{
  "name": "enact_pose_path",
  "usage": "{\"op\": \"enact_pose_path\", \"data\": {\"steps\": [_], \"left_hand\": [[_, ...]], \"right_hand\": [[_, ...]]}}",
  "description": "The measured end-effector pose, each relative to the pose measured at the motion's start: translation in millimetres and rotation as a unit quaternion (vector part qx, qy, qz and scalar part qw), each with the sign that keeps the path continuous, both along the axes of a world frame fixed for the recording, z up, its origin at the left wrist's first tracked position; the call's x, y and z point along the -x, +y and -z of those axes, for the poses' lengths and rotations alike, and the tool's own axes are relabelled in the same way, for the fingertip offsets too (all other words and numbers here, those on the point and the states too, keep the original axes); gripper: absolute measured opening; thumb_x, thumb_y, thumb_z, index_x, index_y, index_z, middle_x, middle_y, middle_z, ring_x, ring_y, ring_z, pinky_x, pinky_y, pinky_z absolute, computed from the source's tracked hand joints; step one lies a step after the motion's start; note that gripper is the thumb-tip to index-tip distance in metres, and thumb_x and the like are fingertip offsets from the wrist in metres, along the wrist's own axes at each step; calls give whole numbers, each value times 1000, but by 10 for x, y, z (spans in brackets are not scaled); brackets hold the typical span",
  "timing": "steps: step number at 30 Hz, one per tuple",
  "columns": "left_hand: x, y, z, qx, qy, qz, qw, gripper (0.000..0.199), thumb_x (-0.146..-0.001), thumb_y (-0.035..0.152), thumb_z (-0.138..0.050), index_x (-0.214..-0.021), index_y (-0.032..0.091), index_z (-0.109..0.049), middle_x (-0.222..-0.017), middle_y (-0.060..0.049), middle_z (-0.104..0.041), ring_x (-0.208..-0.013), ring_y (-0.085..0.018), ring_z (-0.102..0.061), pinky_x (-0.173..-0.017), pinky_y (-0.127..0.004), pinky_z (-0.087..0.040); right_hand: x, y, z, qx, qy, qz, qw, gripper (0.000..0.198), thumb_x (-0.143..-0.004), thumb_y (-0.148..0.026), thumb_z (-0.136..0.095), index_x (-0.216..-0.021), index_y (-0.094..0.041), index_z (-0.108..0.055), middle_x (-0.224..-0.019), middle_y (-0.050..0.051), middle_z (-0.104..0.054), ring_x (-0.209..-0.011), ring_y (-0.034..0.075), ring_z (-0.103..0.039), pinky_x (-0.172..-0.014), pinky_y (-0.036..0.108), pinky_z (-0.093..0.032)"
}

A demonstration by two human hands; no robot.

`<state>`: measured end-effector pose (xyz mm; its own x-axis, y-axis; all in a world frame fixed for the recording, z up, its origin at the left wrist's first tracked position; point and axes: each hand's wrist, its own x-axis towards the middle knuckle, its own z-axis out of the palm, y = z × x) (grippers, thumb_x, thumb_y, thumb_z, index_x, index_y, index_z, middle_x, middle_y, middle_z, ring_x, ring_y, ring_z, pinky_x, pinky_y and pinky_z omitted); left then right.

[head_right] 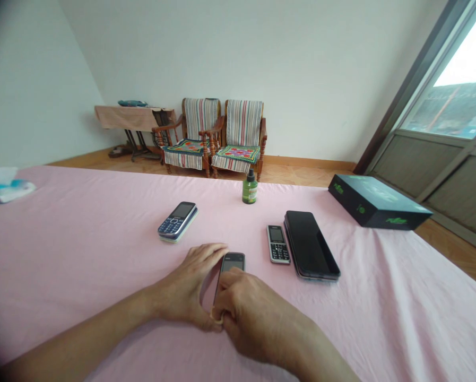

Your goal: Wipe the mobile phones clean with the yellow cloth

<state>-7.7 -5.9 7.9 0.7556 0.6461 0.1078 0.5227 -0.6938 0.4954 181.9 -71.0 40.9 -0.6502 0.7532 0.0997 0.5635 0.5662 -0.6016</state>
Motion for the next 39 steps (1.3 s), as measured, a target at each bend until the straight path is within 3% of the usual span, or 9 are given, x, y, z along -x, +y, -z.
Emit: {"op": "enact_pose_path", "data": {"steps": [15, 34, 39], "left_hand": [[5, 2, 35, -11, -7, -2, 1000, 115, -48, 62, -82, -142, 17, -34, -144, -17, -39, -130, -41, -37, -110, -53, -28], [-20, -15, -1, -5, -13, -6, 1000, 114, -48, 60, -82, -140, 15, -36, -142, -18, -41, -129, -39, -38, -110, -51, -29], [-16, -11, 5, -5, 4, -10, 1000, 115, -47, 62, -82, -141, 13, -36, -144, -19, -39, -130, -39, -37, -111, -51, -28]], "right_hand": [[-49, -62, -30, 38, -28, 54, 997, 33, -62, 3, -45, -66, -19, -68, -74, 1, -59, -75, 14, -55, -66, 24, -40], [39, -74, -46, 53, 1, 56, 997, 33, -61, 4, -42, -64, -18, -66, -69, 1, -60, -69, 13, -55, -60, 22, -39], [-136, -74, -81, 80, -3, 80, 994, 33, -56, 4, -41, -64, -18, -65, -76, 2, -66, -69, 13, -58, -60, 22, -41]]}}
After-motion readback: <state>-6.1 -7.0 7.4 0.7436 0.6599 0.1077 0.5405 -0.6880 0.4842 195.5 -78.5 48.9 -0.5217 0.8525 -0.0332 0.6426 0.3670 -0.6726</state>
